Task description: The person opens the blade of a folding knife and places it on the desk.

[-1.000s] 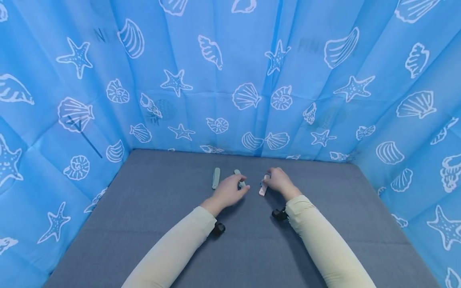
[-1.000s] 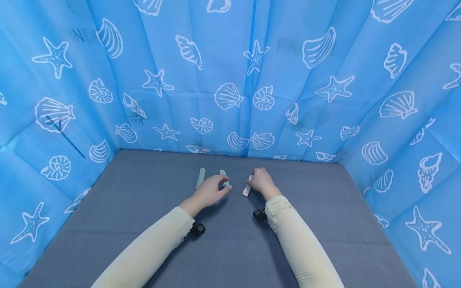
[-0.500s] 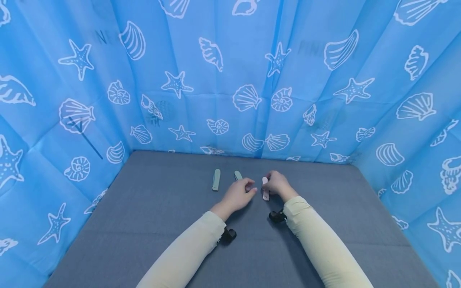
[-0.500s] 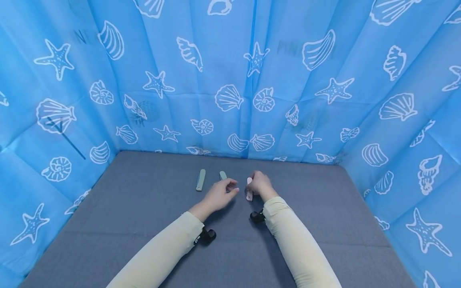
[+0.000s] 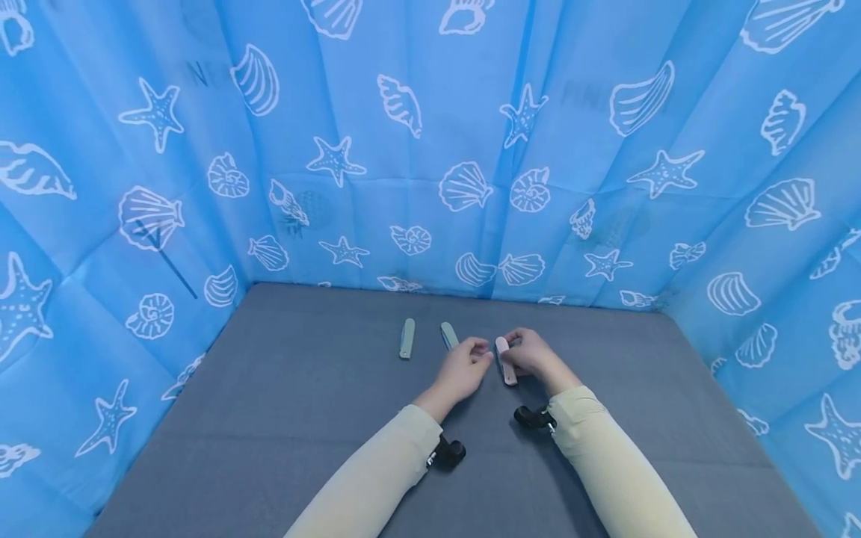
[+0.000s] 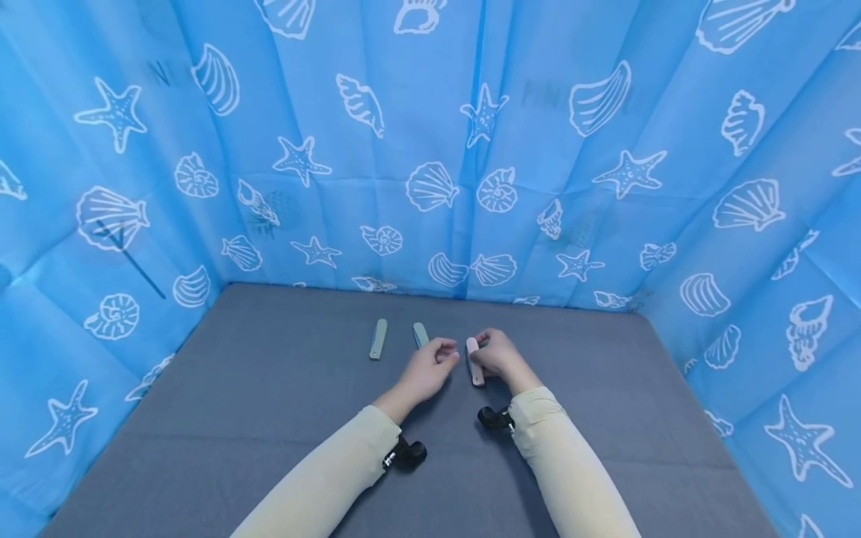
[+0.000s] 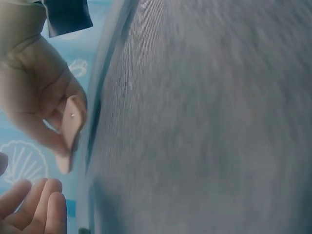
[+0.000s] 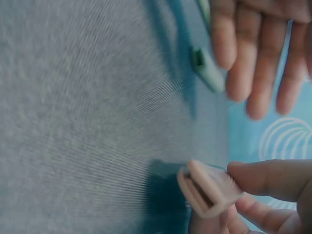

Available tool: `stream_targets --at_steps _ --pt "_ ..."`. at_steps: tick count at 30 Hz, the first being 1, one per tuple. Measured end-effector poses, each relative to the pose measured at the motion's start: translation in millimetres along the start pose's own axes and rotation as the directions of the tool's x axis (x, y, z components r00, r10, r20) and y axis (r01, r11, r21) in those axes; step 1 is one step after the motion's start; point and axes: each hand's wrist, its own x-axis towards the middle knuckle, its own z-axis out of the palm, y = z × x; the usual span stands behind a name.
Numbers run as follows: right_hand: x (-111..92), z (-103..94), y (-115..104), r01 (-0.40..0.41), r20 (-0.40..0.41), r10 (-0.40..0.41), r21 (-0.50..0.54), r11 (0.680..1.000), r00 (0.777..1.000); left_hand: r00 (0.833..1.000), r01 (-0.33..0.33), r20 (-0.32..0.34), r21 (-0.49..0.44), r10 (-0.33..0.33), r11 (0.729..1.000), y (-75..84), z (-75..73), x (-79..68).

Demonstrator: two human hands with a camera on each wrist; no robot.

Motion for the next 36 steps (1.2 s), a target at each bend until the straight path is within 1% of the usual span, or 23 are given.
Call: stream_targets --at_steps 5,10,14,17,22,28,32,36 --pt "-13.3 -4.6 -0.1 0.024 0.015 -0.025 0.090 0.996 1.000 1.000 0.013 -0.006 -0.047 -0.013 0.999 2.8 6.0 -2.7" --pt "-26.7 -7.4 -0.5 0.088 0.033 -0.095 0.166 0.982 0.995 1.000 0.016 -0.009 -0.119 -0.017 0.993 5.7 9.6 -4.6" --pt "-36.9 -9.2 -2.0 0.096 0.059 -0.112 0.225 0.969 0.992 0.999 0.050 0.018 -0.207 -0.047 0.977 9.4 12.9 -7.9" --pt "-43.8 -10.8 -4.0 0.105 0.070 -0.127 0.252 0.962 0.989 0.998 0.062 0.019 -0.268 -0.059 0.961 13.1 14.7 -10.6" --pt "-54.9 -14.0 -7.5 0.137 0.076 -0.168 0.302 0.943 0.983 0.999 0.041 -0.005 -0.331 -0.045 0.943 18.7 13.9 -13.7" --pt "-64.9 -17.4 -6.4 0.184 0.088 -0.226 0.338 0.923 0.970 0.999 0.033 0.008 -0.343 -0.032 0.939 21.0 8.5 -17.1" --pt "-70.0 -18.0 -6.3 0.199 0.096 -0.249 0.363 0.910 0.964 1.000 -0.003 0.019 -0.308 0.010 0.951 18.8 5.6 -18.9" --pt "-72.6 -18.0 -7.1 0.193 0.106 -0.249 0.375 0.907 0.963 0.997 -0.034 0.057 -0.259 0.051 0.965 15.7 1.6 -20.5"
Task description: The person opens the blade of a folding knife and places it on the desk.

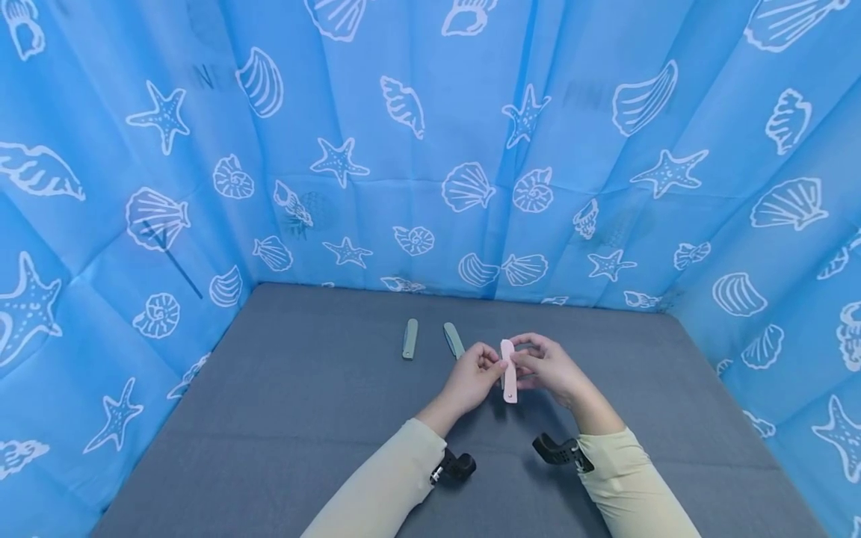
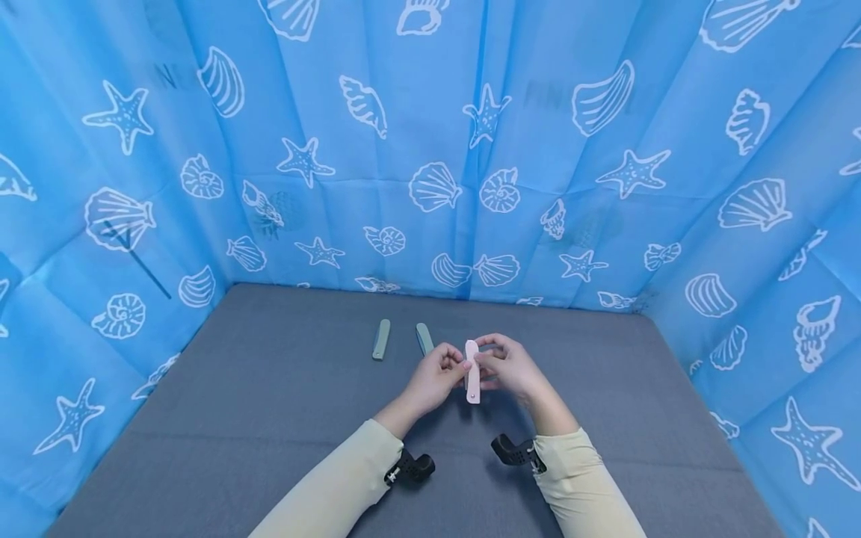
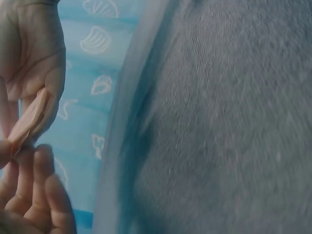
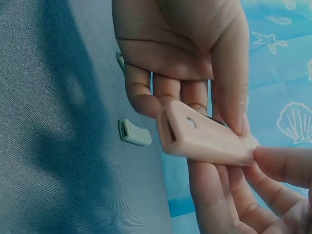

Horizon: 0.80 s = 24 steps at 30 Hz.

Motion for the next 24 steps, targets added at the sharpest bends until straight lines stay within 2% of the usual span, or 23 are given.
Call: stream_targets --at_steps 6,11,16,24 --pt "-1.3 1.2 1.2 0.009 0.037 -0.008 -0.005 1.000 0.999 0.992 -0.035 0.120 0.075 0.026 0.997 3.9 -10.0 -4.2" --pt "-1.5 1.1 2.3 0.035 0.090 -0.033 -0.013 0.999 0.995 0.983 -0.046 0.180 0.112 0.025 0.993 6.8 -15.6 -5.5" --pt "-3.4 1.2 0.6 0.059 0.141 -0.054 -0.026 0.998 0.989 0.980 -0.040 0.196 0.125 0.015 0.991 9.5 -17.0 -6.0" --pt "-4.7 1.0 -1.1 0.078 0.136 -0.074 -0.031 0.996 0.988 0.985 -0.047 0.168 0.098 0.030 0.994 13.5 -18.5 -9.2"
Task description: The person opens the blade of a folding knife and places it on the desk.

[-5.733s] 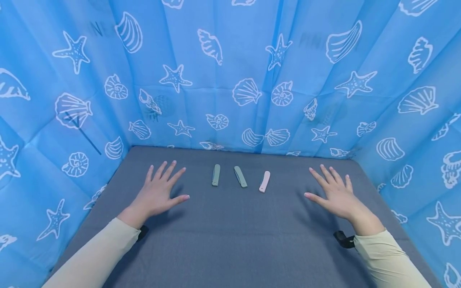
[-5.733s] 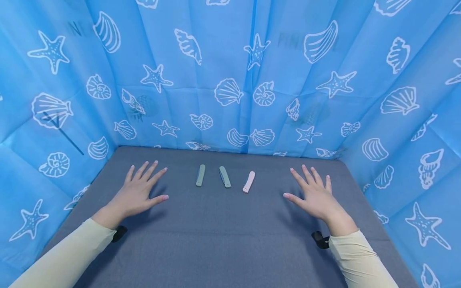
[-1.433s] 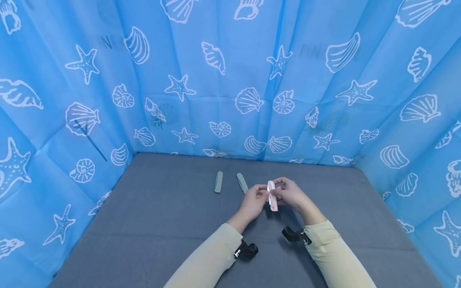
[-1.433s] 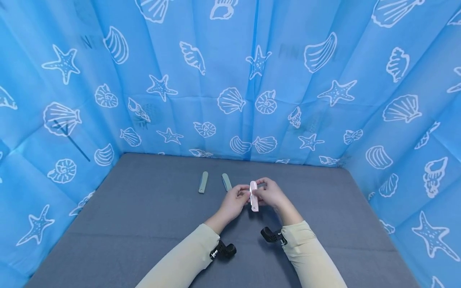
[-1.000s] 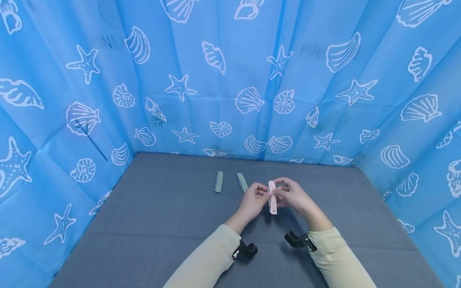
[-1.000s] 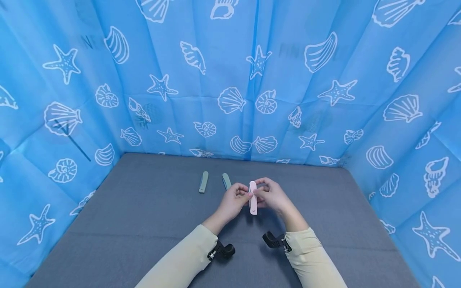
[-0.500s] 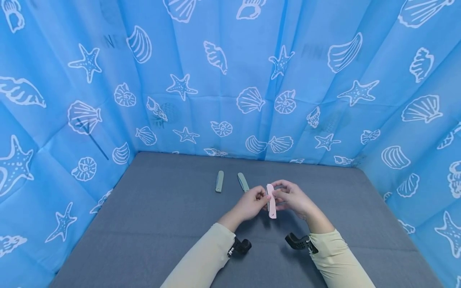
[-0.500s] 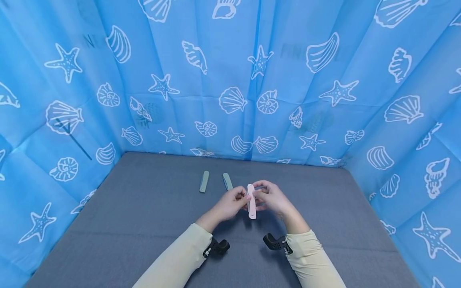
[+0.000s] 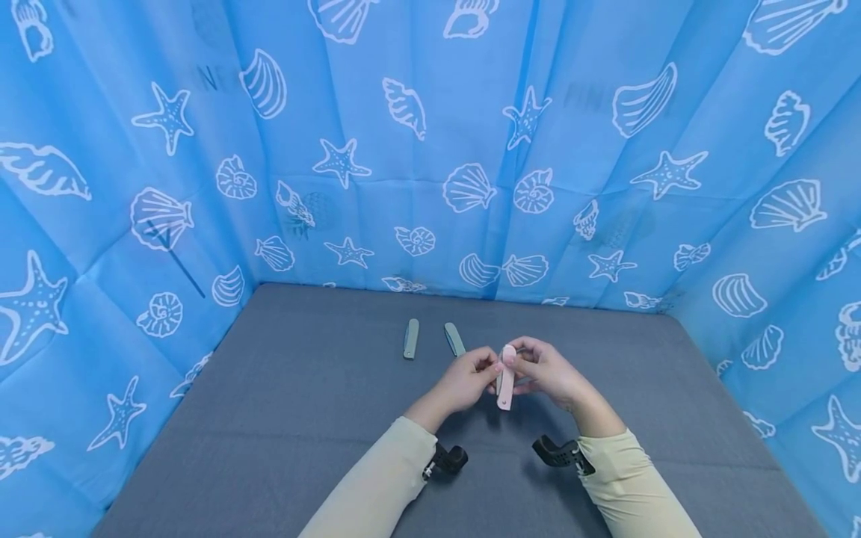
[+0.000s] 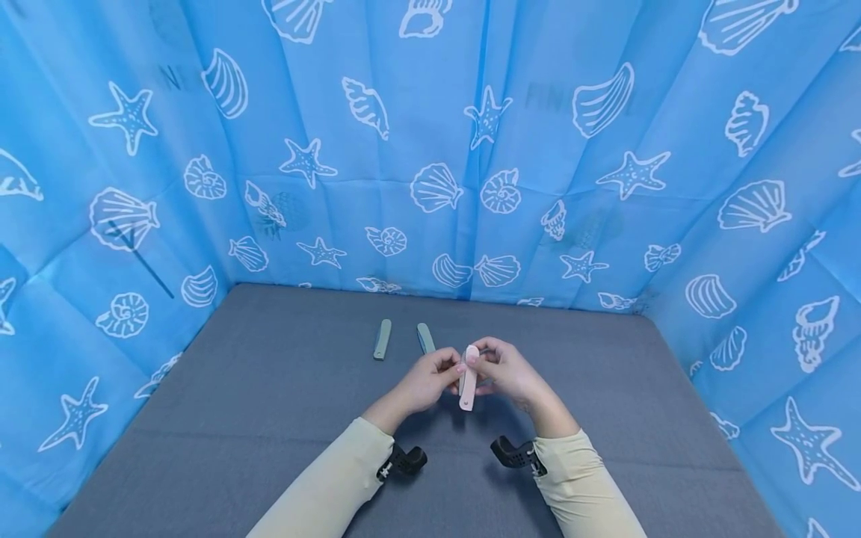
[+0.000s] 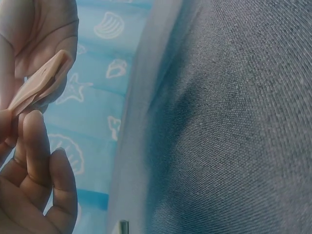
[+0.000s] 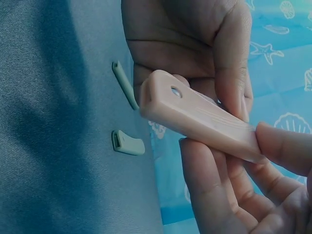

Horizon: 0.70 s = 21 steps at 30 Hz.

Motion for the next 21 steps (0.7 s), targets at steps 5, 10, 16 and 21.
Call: stream_targets --at_steps 5,10,16,21 --pt "-1.5 -1.3 2.2 -0.003 -0.027 0.003 0.017 1.000 1.000 1.000 -0.025 -0.008 -0.010 0.025 1.000 -2.2 -0.4 -0.4" --pt "-2.5 -2.5 4.0 0.004 -0.046 -0.002 0.044 0.999 0.999 0.997 -0.070 -0.016 -0.008 0.070 0.998 -6.7 -0.3 0.2" --pt "-3.3 -2.6 5.1 0.029 -0.074 -0.022 0.087 0.996 0.997 0.991 -0.120 -0.066 0.003 0.120 0.993 -13.8 -1.8 4.0" --pt "-3.6 -5.1 8.7 0.047 -0.127 -0.031 0.130 0.990 0.991 0.981 -0.143 -0.129 -0.004 0.142 0.990 -16.4 -5.8 5.1"
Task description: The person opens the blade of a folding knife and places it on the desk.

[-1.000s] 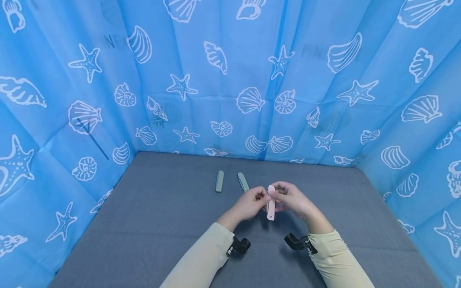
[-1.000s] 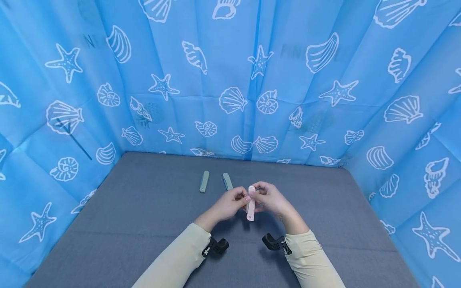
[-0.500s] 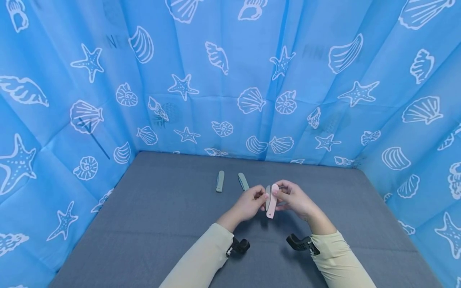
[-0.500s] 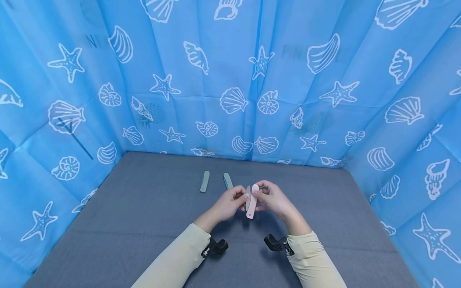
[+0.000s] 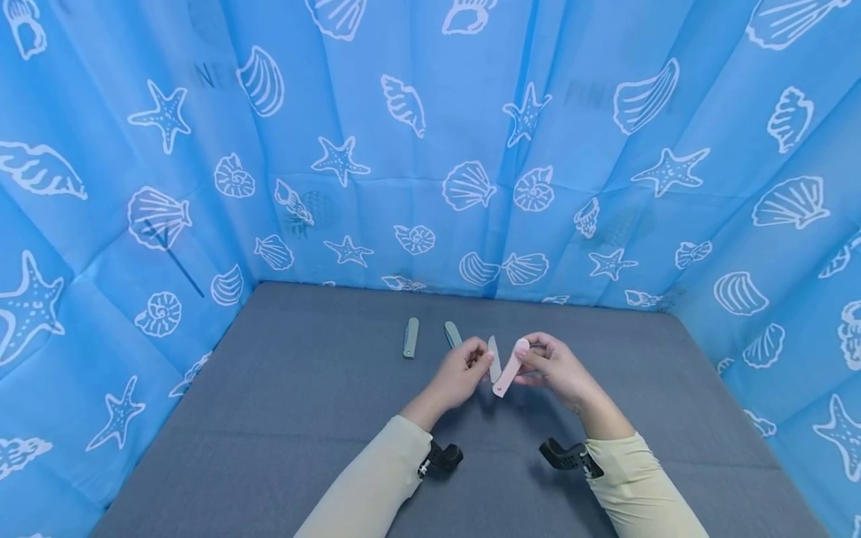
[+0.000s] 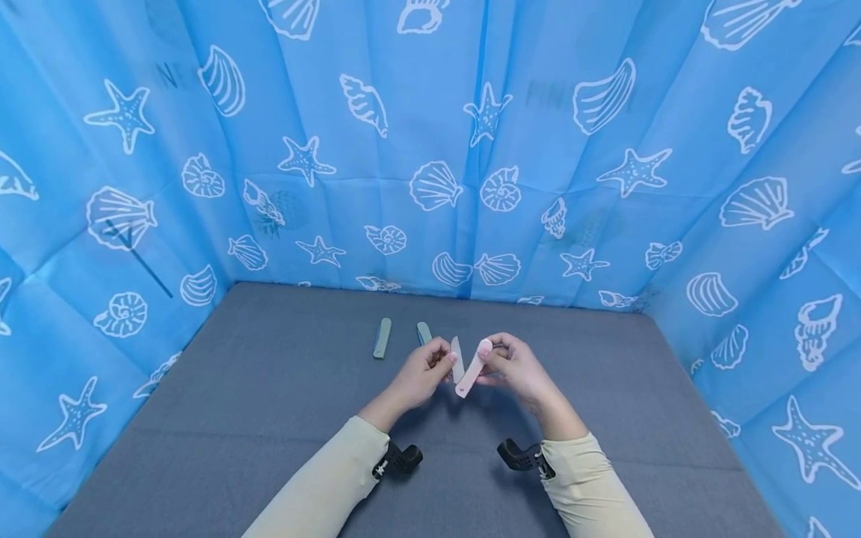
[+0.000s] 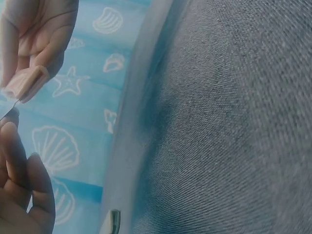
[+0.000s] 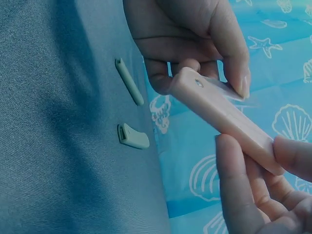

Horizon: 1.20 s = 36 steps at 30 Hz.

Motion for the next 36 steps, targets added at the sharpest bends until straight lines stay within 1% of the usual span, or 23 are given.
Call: stream_targets --at_steps 4,8,12,14,15,16,19,21,22,25,28,32,34,36 --pt "0.1 -3.2 2.4 0.019 -0.023 -0.018 0.036 0.999 1.000 0.999 -0.004 -0.048 -0.036 0.002 0.999 -0.8 -3.0 0.2" --pt "-0.9 -5.8 3.6 0.021 -0.048 -0.017 0.080 0.997 0.999 0.994 -0.014 -0.108 -0.079 0.005 0.997 -0.6 -5.8 0.4" --pt "-4.2 -8.5 1.1 0.008 -0.053 -0.002 0.130 0.992 0.999 0.986 -0.021 -0.170 -0.120 0.000 0.993 15.8 -11.7 -3.9" --pt "-5.8 -10.1 0.2 0.003 -0.043 0.004 0.147 0.989 0.999 0.980 -0.014 -0.196 -0.150 -0.016 0.989 25.2 -14.7 -6.9" --pt "-6.5 -10.5 -0.2 0.000 -0.040 0.007 0.152 0.988 0.999 0.977 -0.012 -0.212 -0.160 -0.022 0.987 26.5 -15.3 -7.1" --pt "-7.2 -10.9 -0.4 -0.004 -0.036 0.010 0.156 0.988 0.999 0.973 -0.013 -0.228 -0.170 -0.027 0.985 24.3 -15.3 -6.7" --pt "-8.0 -11.3 -0.3 -0.011 -0.031 0.016 0.163 0.987 0.999 0.964 0.003 -0.261 -0.192 -0.054 0.981 9.8 -13.0 -2.1" --pt "-7.9 -11.2 -0.5 -0.014 -0.029 0.019 0.169 0.986 0.999 0.960 0.012 -0.273 -0.188 -0.064 0.982 0.1 -11.5 0.9" --pt "-7.6 -11.1 -0.8 -0.016 -0.027 0.021 0.175 0.984 0.999 0.960 0.019 -0.272 -0.188 -0.070 0.982 -1.8 -11.7 1.2" --pt "-6.1 -10.8 -2.5 -0.014 -0.029 0.020 0.190 0.982 0.999 0.965 0.043 -0.245 -0.193 -0.091 0.980 -0.2 -15.5 1.4" --pt "-4.8 -10.8 -4.9 -0.005 -0.042 0.013 0.183 0.983 0.999 0.977 0.080 -0.183 -0.175 -0.113 0.981 4.0 -22.4 1.8" --pt "-4.0 -12.1 -6.9 0.002 -0.058 0.006 0.134 0.991 0.998 0.988 0.139 -0.057 -0.125 -0.146 0.982 9.5 -33.5 3.2" --pt "-4.1 -12.9 -7.4 0.002 -0.050 0.002 0.096 0.995 0.999 0.984 0.176 0.016 -0.101 -0.175 0.979 11.2 -39.2 3.6" --pt "-4.4 -13.9 -7.4 0.003 -0.028 -0.002 0.051 0.999 1.000 0.977 0.203 0.087 -0.082 -0.196 0.976 11.3 -44.7 3.5"
